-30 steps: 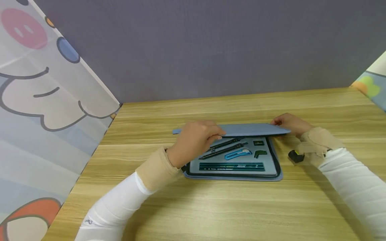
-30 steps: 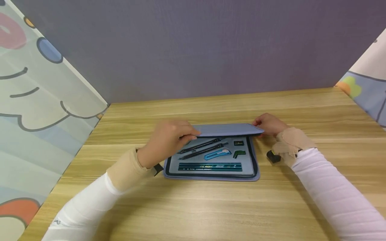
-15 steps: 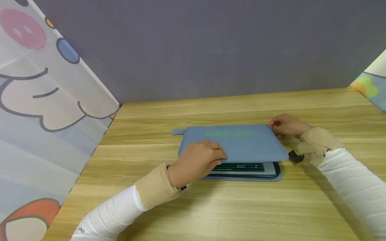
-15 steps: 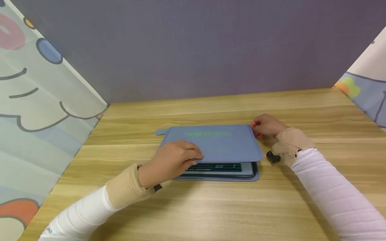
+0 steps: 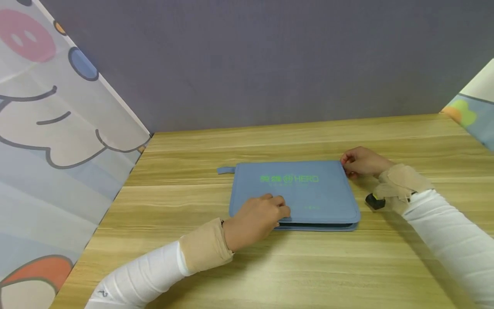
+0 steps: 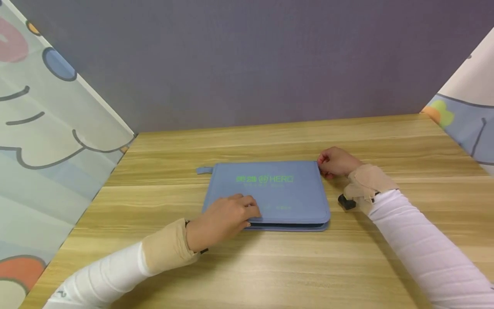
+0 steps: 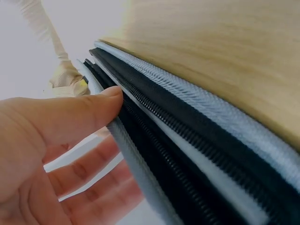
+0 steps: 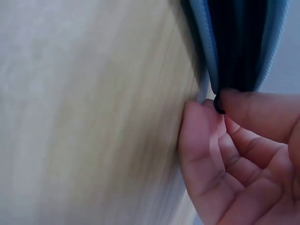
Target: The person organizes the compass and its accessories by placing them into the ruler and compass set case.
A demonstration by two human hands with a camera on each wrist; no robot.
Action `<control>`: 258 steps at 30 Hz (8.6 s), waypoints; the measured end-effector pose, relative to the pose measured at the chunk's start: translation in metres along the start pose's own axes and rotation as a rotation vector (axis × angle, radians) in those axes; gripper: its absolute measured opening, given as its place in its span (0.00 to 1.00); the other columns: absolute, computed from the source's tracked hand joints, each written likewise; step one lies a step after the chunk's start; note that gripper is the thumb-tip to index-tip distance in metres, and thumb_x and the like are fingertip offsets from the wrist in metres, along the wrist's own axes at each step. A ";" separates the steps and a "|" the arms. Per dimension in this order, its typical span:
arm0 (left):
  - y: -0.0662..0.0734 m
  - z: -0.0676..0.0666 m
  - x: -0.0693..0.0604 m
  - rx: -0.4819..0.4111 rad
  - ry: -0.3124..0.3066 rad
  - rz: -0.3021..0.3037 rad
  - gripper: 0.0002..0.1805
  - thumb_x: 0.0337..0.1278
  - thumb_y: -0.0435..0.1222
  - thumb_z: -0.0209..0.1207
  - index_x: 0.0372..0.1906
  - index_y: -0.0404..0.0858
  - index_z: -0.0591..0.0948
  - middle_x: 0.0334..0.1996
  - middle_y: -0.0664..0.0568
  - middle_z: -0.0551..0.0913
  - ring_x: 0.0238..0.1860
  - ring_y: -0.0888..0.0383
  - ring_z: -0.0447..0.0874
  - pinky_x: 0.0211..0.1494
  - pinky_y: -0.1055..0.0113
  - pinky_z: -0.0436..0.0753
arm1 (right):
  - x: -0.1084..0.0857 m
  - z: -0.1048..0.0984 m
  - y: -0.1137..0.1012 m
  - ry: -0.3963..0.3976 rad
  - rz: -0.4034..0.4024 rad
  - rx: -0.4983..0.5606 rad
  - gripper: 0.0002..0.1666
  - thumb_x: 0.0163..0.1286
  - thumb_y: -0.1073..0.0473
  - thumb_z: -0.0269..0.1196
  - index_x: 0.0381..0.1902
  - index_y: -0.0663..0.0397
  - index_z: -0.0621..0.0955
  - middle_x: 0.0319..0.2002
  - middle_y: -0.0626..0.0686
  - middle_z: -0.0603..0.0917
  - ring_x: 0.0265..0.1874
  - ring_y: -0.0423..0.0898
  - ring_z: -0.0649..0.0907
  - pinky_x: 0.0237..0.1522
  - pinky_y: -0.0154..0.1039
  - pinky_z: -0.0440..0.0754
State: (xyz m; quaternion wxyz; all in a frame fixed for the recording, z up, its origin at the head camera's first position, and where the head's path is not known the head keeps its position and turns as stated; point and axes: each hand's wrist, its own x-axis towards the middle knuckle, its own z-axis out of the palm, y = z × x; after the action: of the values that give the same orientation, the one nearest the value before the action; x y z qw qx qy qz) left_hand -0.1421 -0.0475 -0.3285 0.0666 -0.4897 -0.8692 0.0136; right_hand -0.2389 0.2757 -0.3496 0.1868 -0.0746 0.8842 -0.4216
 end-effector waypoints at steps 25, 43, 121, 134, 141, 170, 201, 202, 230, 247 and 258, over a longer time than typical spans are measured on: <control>-0.015 0.008 0.008 -0.024 -0.024 0.008 0.18 0.41 0.35 0.71 0.43 0.44 0.84 0.52 0.49 0.81 0.50 0.54 0.81 0.43 0.72 0.81 | 0.018 -0.003 -0.004 0.093 -0.077 -0.115 0.03 0.60 0.75 0.52 0.31 0.70 0.73 0.21 0.50 0.76 0.19 0.42 0.75 0.21 0.34 0.74; -0.013 0.007 0.014 -0.023 -0.084 -0.009 0.15 0.47 0.39 0.69 0.43 0.43 0.83 0.50 0.50 0.82 0.53 0.57 0.80 0.46 0.71 0.80 | 0.012 -0.008 -0.001 0.152 -0.209 -0.352 0.06 0.58 0.73 0.61 0.25 0.61 0.76 0.23 0.50 0.79 0.23 0.42 0.74 0.26 0.34 0.71; -0.013 0.009 0.012 -0.141 -0.056 -0.093 0.12 0.50 0.34 0.68 0.42 0.44 0.85 0.49 0.51 0.83 0.51 0.57 0.81 0.45 0.69 0.80 | -0.031 0.012 -0.002 0.044 -0.399 -0.439 0.22 0.49 0.79 0.61 0.17 0.47 0.68 0.17 0.40 0.65 0.19 0.33 0.66 0.23 0.30 0.64; -0.010 0.004 0.011 -0.136 -0.099 -0.106 0.13 0.51 0.35 0.67 0.44 0.44 0.85 0.51 0.51 0.82 0.52 0.55 0.81 0.46 0.69 0.80 | -0.048 0.027 -0.002 0.098 -0.505 -0.558 0.26 0.49 0.77 0.67 0.16 0.45 0.65 0.18 0.37 0.60 0.19 0.30 0.61 0.22 0.30 0.60; -0.009 0.005 0.013 -0.144 -0.107 -0.094 0.13 0.52 0.34 0.67 0.45 0.43 0.84 0.50 0.51 0.82 0.53 0.56 0.80 0.50 0.70 0.79 | -0.063 0.035 0.003 0.149 -0.581 -0.537 0.29 0.46 0.79 0.66 0.15 0.43 0.63 0.19 0.32 0.57 0.20 0.27 0.59 0.21 0.28 0.58; -0.012 0.007 0.015 -0.124 -0.095 -0.053 0.10 0.50 0.36 0.68 0.40 0.44 0.85 0.41 0.57 0.86 0.39 0.58 0.84 0.41 0.69 0.80 | -0.104 0.066 -0.002 0.117 -0.470 -0.605 0.25 0.44 0.71 0.72 0.15 0.41 0.68 0.18 0.33 0.63 0.19 0.28 0.60 0.20 0.29 0.60; -0.013 0.005 0.013 -0.149 -0.055 -0.045 0.10 0.49 0.33 0.68 0.40 0.44 0.86 0.39 0.57 0.86 0.39 0.59 0.84 0.40 0.70 0.80 | -0.085 0.120 -0.074 0.150 -0.472 -0.607 0.28 0.43 0.77 0.61 0.12 0.46 0.57 0.17 0.40 0.51 0.18 0.35 0.56 0.21 0.29 0.53; -0.013 0.005 0.013 -0.147 -0.053 -0.045 0.10 0.49 0.33 0.68 0.39 0.44 0.86 0.38 0.58 0.86 0.38 0.59 0.84 0.40 0.70 0.80 | -0.083 0.121 -0.076 0.140 -0.474 -0.598 0.28 0.43 0.78 0.61 0.12 0.46 0.57 0.16 0.40 0.50 0.18 0.35 0.55 0.21 0.29 0.53; -0.015 0.009 0.014 -0.182 -0.035 -0.045 0.07 0.46 0.32 0.69 0.34 0.44 0.86 0.30 0.59 0.83 0.30 0.63 0.80 0.33 0.73 0.76 | -0.072 0.138 -0.089 0.101 -0.492 -0.492 0.25 0.48 0.76 0.62 0.12 0.47 0.61 0.15 0.39 0.54 0.17 0.33 0.58 0.20 0.29 0.55; -0.020 0.004 0.020 -0.210 -0.099 -0.042 0.09 0.47 0.35 0.70 0.37 0.44 0.86 0.33 0.59 0.86 0.33 0.63 0.82 0.36 0.72 0.78 | -0.066 0.143 -0.092 0.074 -0.546 -0.443 0.20 0.51 0.73 0.67 0.14 0.47 0.70 0.15 0.39 0.65 0.18 0.33 0.64 0.21 0.29 0.64; -0.021 0.006 0.016 -0.211 -0.028 0.000 0.05 0.44 0.33 0.69 0.28 0.43 0.83 0.24 0.58 0.83 0.26 0.62 0.78 0.30 0.71 0.75 | -0.061 0.151 -0.098 0.084 -0.569 -0.418 0.20 0.46 0.75 0.66 0.13 0.48 0.70 0.15 0.38 0.63 0.18 0.33 0.63 0.21 0.29 0.64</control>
State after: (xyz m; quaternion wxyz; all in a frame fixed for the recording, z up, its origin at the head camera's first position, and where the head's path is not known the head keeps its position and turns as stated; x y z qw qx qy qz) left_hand -0.1692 -0.0443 -0.3305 0.0025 -0.4939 -0.8666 -0.0714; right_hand -0.1260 0.1230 -0.3438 0.0060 -0.3369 0.9021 -0.2695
